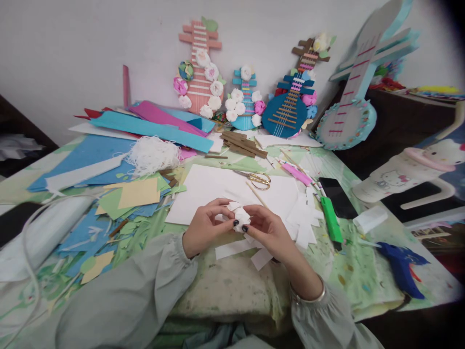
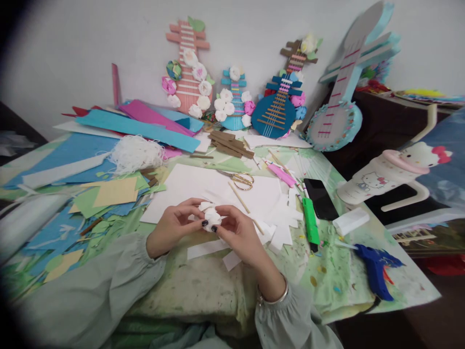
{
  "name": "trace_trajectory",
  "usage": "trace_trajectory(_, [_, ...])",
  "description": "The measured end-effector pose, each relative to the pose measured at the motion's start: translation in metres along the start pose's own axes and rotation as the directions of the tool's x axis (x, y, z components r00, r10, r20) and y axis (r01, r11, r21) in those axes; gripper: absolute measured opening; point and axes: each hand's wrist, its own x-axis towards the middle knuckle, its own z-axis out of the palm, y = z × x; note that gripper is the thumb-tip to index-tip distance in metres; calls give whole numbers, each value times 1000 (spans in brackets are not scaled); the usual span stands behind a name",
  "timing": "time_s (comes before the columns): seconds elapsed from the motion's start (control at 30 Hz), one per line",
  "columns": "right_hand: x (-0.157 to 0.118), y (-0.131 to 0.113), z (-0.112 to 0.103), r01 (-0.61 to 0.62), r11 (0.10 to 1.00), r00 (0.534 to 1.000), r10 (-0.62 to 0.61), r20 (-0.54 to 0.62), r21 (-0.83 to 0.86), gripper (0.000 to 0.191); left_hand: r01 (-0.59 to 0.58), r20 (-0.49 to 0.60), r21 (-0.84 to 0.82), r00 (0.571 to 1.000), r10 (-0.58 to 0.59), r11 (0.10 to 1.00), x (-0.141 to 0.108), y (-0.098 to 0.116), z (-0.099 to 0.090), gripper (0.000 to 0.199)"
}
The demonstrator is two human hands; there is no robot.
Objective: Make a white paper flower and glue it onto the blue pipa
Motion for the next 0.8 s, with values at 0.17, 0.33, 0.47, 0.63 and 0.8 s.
trace_trajectory(0.17, [-1,3,3,-9,999,999,8,-36,-41,32,-23,30,18,999,23,1000,-1,0,0,14])
trace_trajectory(0.33, [-1,-2,7,-23,1000,999,22,-46,-2,32,-22,19,-1,1000,22,1000,0,-2,-1,19])
trace_trajectory(0.47, [0,-8,7,-54,992,997,60,-47,114,34,-43,34,-46,998,44,998,-1,0,-3,20])
trace_trajectory(0.63, [2,-10,4,-80,977,992,96,-76,197,32,-98,79,-80,991,104,992,-4,4,0,28])
trace_trajectory(0.8, [3,-6,4,-96,961,985,129,-113,259,34,-175,48,23,984,173,984,-5,-5,5,71])
